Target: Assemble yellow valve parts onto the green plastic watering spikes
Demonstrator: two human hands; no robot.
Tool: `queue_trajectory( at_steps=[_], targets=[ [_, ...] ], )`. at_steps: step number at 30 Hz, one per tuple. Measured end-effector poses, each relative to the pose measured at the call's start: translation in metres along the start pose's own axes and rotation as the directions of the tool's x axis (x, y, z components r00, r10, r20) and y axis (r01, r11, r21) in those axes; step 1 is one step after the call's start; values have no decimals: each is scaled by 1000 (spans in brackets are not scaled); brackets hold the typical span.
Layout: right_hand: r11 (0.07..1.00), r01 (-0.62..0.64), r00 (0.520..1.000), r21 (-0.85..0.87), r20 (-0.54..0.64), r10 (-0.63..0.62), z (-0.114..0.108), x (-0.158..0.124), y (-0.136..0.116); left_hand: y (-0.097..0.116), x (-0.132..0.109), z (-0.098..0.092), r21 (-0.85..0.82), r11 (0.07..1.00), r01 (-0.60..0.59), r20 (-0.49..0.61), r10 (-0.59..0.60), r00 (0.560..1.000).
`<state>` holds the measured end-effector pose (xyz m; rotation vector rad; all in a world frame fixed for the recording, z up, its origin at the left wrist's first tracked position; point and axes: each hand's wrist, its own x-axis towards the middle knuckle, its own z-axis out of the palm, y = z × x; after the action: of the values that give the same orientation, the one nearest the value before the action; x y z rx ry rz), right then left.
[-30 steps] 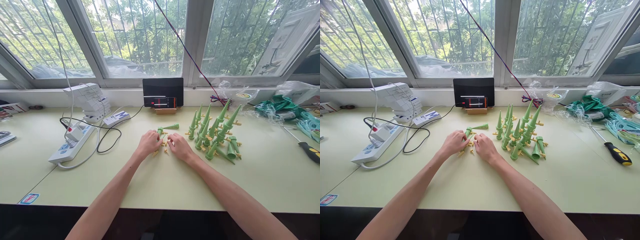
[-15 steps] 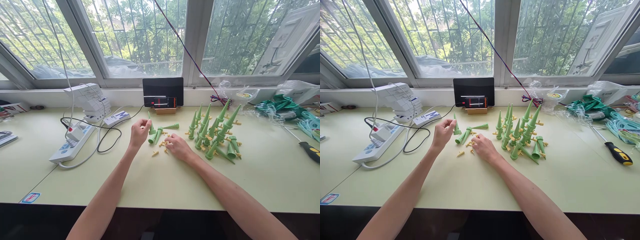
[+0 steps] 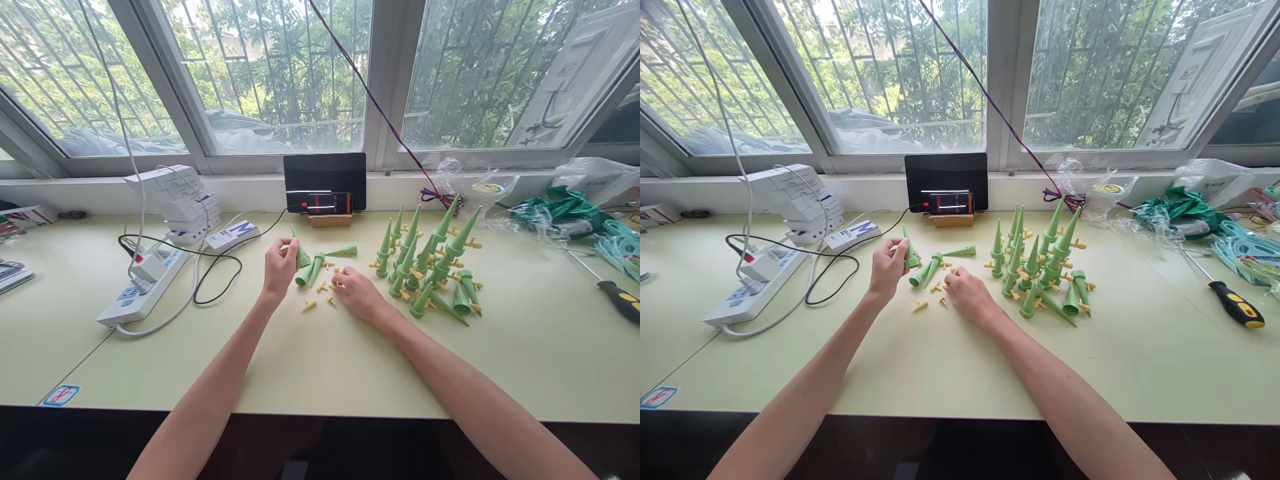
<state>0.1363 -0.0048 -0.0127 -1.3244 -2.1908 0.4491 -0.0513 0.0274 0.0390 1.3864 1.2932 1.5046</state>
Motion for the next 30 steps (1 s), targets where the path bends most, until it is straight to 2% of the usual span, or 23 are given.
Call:
queue_trajectory(
  at_steps=[4,7,10,12,16,20,24,27,30],
  targets=[
    [1000,7,1000,6,-19,-6,0,-1,0,-5,3,-2,94,993,-73,-71,80,994],
    [1000,-5,999,25,-38,6,-2,-3,-1,-13,8,-5,182,980,-79,-83,96,992],
    [998,-15,995,68,-102,22,-5,-5,-2,-24,13,-6,181,983,36,-60,-26,998],
    [994,0,981,113,-192,22,-8,-6,-4,-29,15,-7,122,984,129,-28,-126,992],
    [980,48,916,191,-401,34,-12,-10,-9,-32,15,-6,86,963,253,47,-258,965],
    [970,69,855,232,-514,62,-14,-12,-16,-28,10,-3,138,954,265,80,-278,957],
    [956,66,811,285,-574,115,-19,-13,-17,-27,7,0,161,953,258,106,-276,955],
    [949,86,802,303,-587,115,-21,-12,-17,-27,7,0,150,955,258,117,-276,954],
    [943,102,814,316,-571,103,-19,-13,-18,-27,7,0,142,955,260,114,-277,954]
  ],
)
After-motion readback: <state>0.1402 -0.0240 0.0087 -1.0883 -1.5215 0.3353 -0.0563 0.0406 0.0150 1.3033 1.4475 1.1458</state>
